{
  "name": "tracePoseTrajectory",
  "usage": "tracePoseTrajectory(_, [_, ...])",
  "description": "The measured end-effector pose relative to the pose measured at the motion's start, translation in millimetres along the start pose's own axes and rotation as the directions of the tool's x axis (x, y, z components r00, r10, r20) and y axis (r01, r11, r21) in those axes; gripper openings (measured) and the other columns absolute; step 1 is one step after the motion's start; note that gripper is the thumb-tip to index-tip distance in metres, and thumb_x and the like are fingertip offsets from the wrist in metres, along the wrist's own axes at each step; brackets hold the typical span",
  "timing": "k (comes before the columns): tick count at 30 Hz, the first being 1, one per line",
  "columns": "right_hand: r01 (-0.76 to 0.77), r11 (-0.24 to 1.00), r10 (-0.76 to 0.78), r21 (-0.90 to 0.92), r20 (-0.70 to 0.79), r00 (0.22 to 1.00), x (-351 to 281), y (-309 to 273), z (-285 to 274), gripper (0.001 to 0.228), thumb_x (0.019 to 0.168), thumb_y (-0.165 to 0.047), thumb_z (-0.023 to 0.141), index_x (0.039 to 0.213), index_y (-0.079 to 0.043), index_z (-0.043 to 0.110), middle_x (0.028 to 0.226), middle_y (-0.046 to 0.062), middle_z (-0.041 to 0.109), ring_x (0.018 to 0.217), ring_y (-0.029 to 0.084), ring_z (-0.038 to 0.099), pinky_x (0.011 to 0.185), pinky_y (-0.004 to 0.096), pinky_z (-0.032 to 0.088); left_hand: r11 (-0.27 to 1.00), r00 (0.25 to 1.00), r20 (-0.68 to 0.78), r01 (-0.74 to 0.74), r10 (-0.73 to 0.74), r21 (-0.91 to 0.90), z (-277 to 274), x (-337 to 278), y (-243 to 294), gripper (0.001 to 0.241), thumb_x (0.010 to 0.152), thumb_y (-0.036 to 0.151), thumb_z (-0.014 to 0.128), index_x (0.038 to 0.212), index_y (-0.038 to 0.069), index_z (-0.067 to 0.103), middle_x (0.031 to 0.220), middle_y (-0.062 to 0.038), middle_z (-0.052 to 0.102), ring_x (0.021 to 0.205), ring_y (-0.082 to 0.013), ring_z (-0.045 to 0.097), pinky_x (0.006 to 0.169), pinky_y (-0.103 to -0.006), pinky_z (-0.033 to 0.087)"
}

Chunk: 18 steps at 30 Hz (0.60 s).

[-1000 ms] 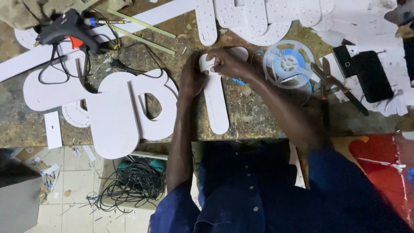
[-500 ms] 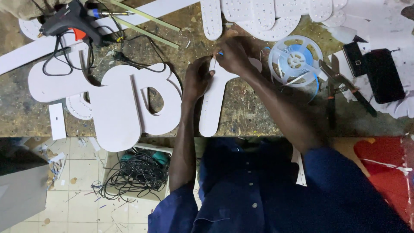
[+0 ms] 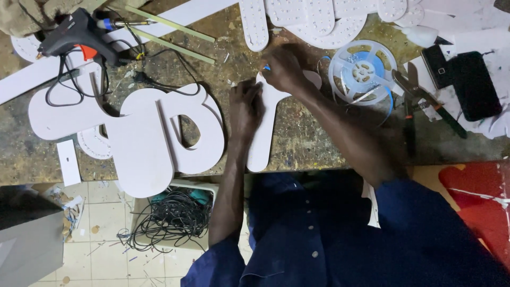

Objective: Using pliers to trim an LED strip and then adhering it to the surface of cutout sign letters.

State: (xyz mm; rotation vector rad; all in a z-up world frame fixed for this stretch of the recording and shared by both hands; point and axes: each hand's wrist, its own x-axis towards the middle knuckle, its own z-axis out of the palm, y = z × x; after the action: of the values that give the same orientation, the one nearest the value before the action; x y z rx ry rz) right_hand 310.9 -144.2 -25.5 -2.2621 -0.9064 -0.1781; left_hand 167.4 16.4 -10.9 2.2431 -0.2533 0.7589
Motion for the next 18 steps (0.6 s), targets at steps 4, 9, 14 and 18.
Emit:
tracePoseTrajectory(4, [0.058,0.998,-0.058,0.005,-0.057,0.997,-3.6,5.6,2.9,0.02,0.099,0.0,0.087,0.104,-0.008,0.071,0.099,0.007,0.074,0.093,0.028,0.072,0.082,0.049,0.06,0.998,0.996,0.086,-0.034,0.03,0.055,-11.6,11.3,9.2,0.025,0.107,0.007,0.063,0.124,0.003,0.08,0.126,-0.019,0.069,0.097,-0.0438,0.062,0.088,-0.056,0.05])
tracePoseTrajectory(9, [-0.11,0.963,0.089,0.247,0.095,0.991,5.0,-10.7,-20.0,0.012,0.1,0.003,0.079,0.096,-0.008,0.077,0.094,0.01,0.079,0.086,0.024,0.074,0.079,0.042,0.06,0.995,0.979,0.204,-0.032,0.012,0.098,36.9,35.9,-54.2,0.035,0.089,0.005,0.065,0.124,0.007,0.071,0.12,-0.019,0.068,0.108,-0.0455,0.059,0.09,-0.0558,0.044])
tracePoseTrajectory(14, [-0.174,0.936,0.132,0.305,0.154,0.979,-5.4,-15.9,-58.6,0.007,0.108,-0.011,0.078,0.105,-0.011,0.084,0.108,0.01,0.087,0.1,0.023,0.082,0.092,0.047,0.063,0.94,0.991,0.099,0.119,-0.092,-0.319,39.1,62.1,-49.5,0.021,0.088,0.003,0.063,0.107,0.007,0.068,0.097,-0.017,0.079,0.086,-0.0394,0.07,0.073,-0.0512,0.05])
tracePoseTrajectory(18, [-0.214,0.915,0.158,0.341,0.185,0.97,-32.4,-3.5,-123.3,0.014,0.114,-0.016,0.077,0.117,-0.002,0.079,0.116,0.022,0.084,0.093,0.028,0.083,0.082,0.041,0.071,0.942,0.992,0.05,0.122,-0.111,-0.314,33.2,53.8,-49.9,0.031,0.086,-0.006,0.062,0.11,0.004,0.077,0.123,-0.016,0.086,0.113,-0.037,0.08,0.098,-0.0481,0.06])
